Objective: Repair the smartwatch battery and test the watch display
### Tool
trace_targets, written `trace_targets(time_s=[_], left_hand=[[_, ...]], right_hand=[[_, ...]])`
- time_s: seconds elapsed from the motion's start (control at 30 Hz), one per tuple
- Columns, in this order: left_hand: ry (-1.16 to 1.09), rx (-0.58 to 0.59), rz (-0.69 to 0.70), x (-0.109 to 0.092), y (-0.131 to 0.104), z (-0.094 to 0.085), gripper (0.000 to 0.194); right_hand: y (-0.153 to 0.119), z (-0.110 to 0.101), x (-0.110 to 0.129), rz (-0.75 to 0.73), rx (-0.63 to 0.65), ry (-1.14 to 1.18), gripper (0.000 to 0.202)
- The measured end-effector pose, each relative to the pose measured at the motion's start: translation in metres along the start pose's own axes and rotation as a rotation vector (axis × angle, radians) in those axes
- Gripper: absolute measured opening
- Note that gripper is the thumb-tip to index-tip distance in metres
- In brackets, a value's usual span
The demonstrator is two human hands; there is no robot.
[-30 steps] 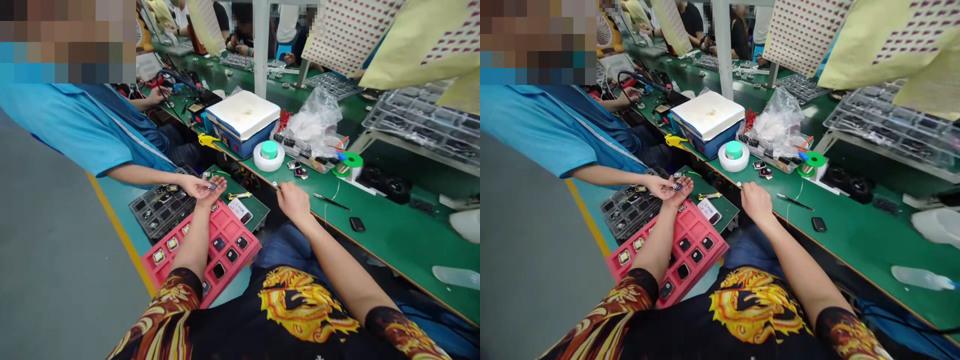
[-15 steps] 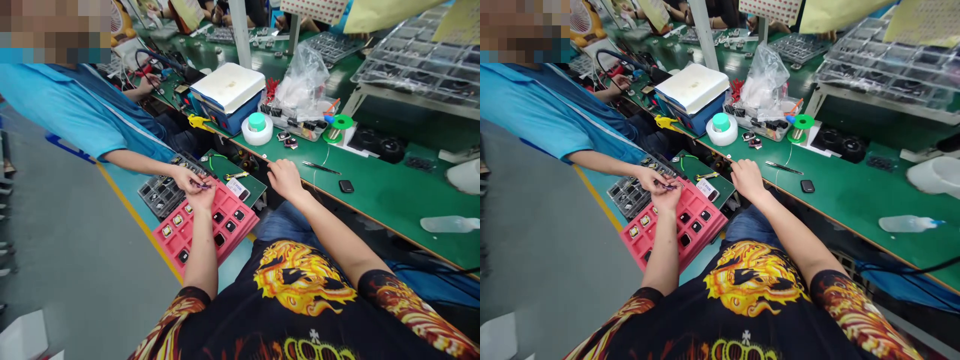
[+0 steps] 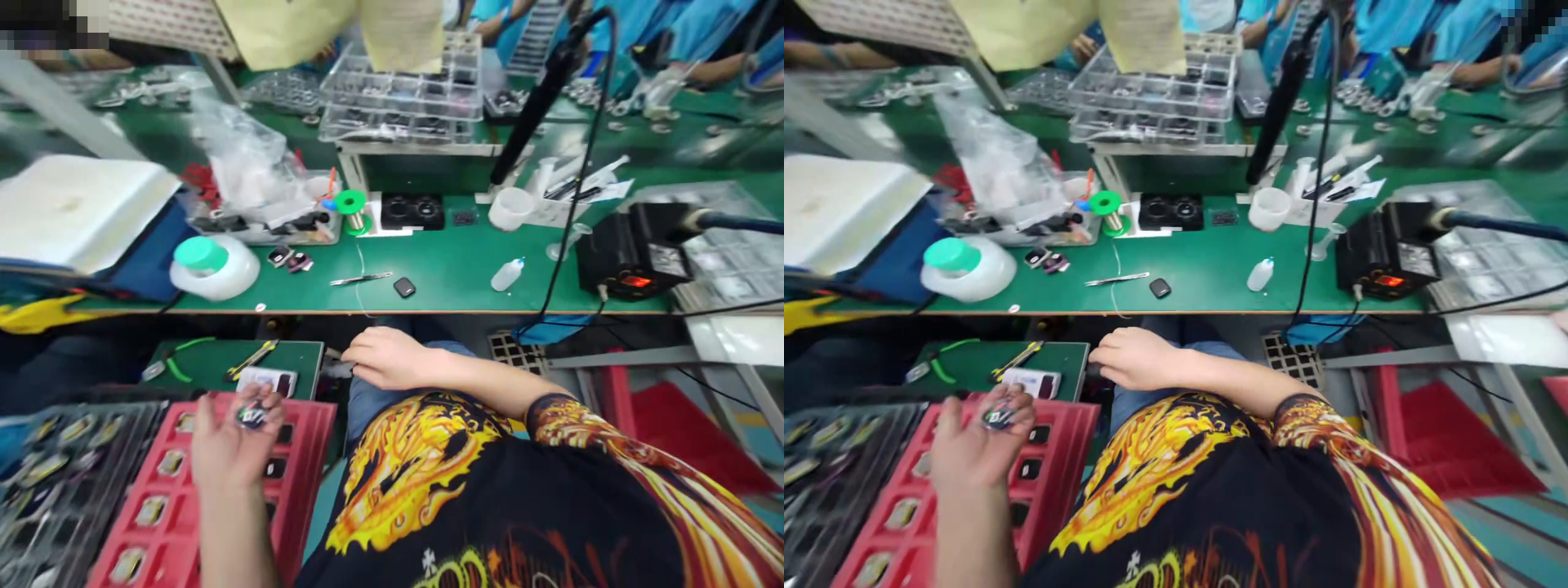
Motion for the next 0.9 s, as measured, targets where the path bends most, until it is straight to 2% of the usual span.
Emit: trace_targets(time_s=[0.07,0.17,0.23,0.27,0.33,0.4,0.47,0.57,0.77,0.9], left_hand=[[0.168,0.071,-0.033,0.010,-0.003,0.075,0.067],[0.444,0.351,-0.068,0.023,0.002,0.214,0.079],[0.586,0.515,-0.096,0.032,0.014,0.296,0.085],[0.626,0.580,-0.118,0.036,0.021,0.331,0.086],[0.673,0.694,-0.169,0.045,0.037,0.389,0.087],[0.705,0.780,-0.211,0.054,0.050,0.431,0.087],[0.752,0.837,-0.251,0.063,0.061,0.458,0.086],[0.836,0.878,-0.334,0.078,0.074,0.474,0.083],[0.857,0.892,-0.391,0.088,0.080,0.472,0.075],[0.810,0.884,-0.376,0.086,0.080,0.470,0.069]], right_hand=[[-0.012,-0.049,-0.010,0.013,-0.150,0.034,0.022],[-0.020,-0.118,-0.041,0.060,-0.351,0.092,0.023],[-0.019,-0.151,-0.068,0.092,-0.430,0.066,0.029],[-0.018,-0.163,-0.082,0.109,-0.448,0.028,0.034],[-0.017,-0.177,-0.106,0.143,-0.439,-0.072,0.042],[-0.021,-0.183,-0.128,0.193,-0.397,-0.179,0.046],[-0.030,-0.183,-0.148,0.267,-0.362,-0.261,0.045],[-0.047,-0.179,-0.170,0.363,-0.370,-0.295,0.041],[-0.066,-0.173,-0.180,0.456,-0.476,-0.302,0.029],[-0.069,-0.174,-0.180,0.496,-0.490,-0.299,0.032]])
Point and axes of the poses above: each hand's wrist, its own y-axis towards the middle knuckle, its own z-axis out of the palm, x = y × z, the point moved 10 cm from there along y, towards the middle knuckle, and after that the axes turned 13 degrees about -z, right-handed, at the moved point
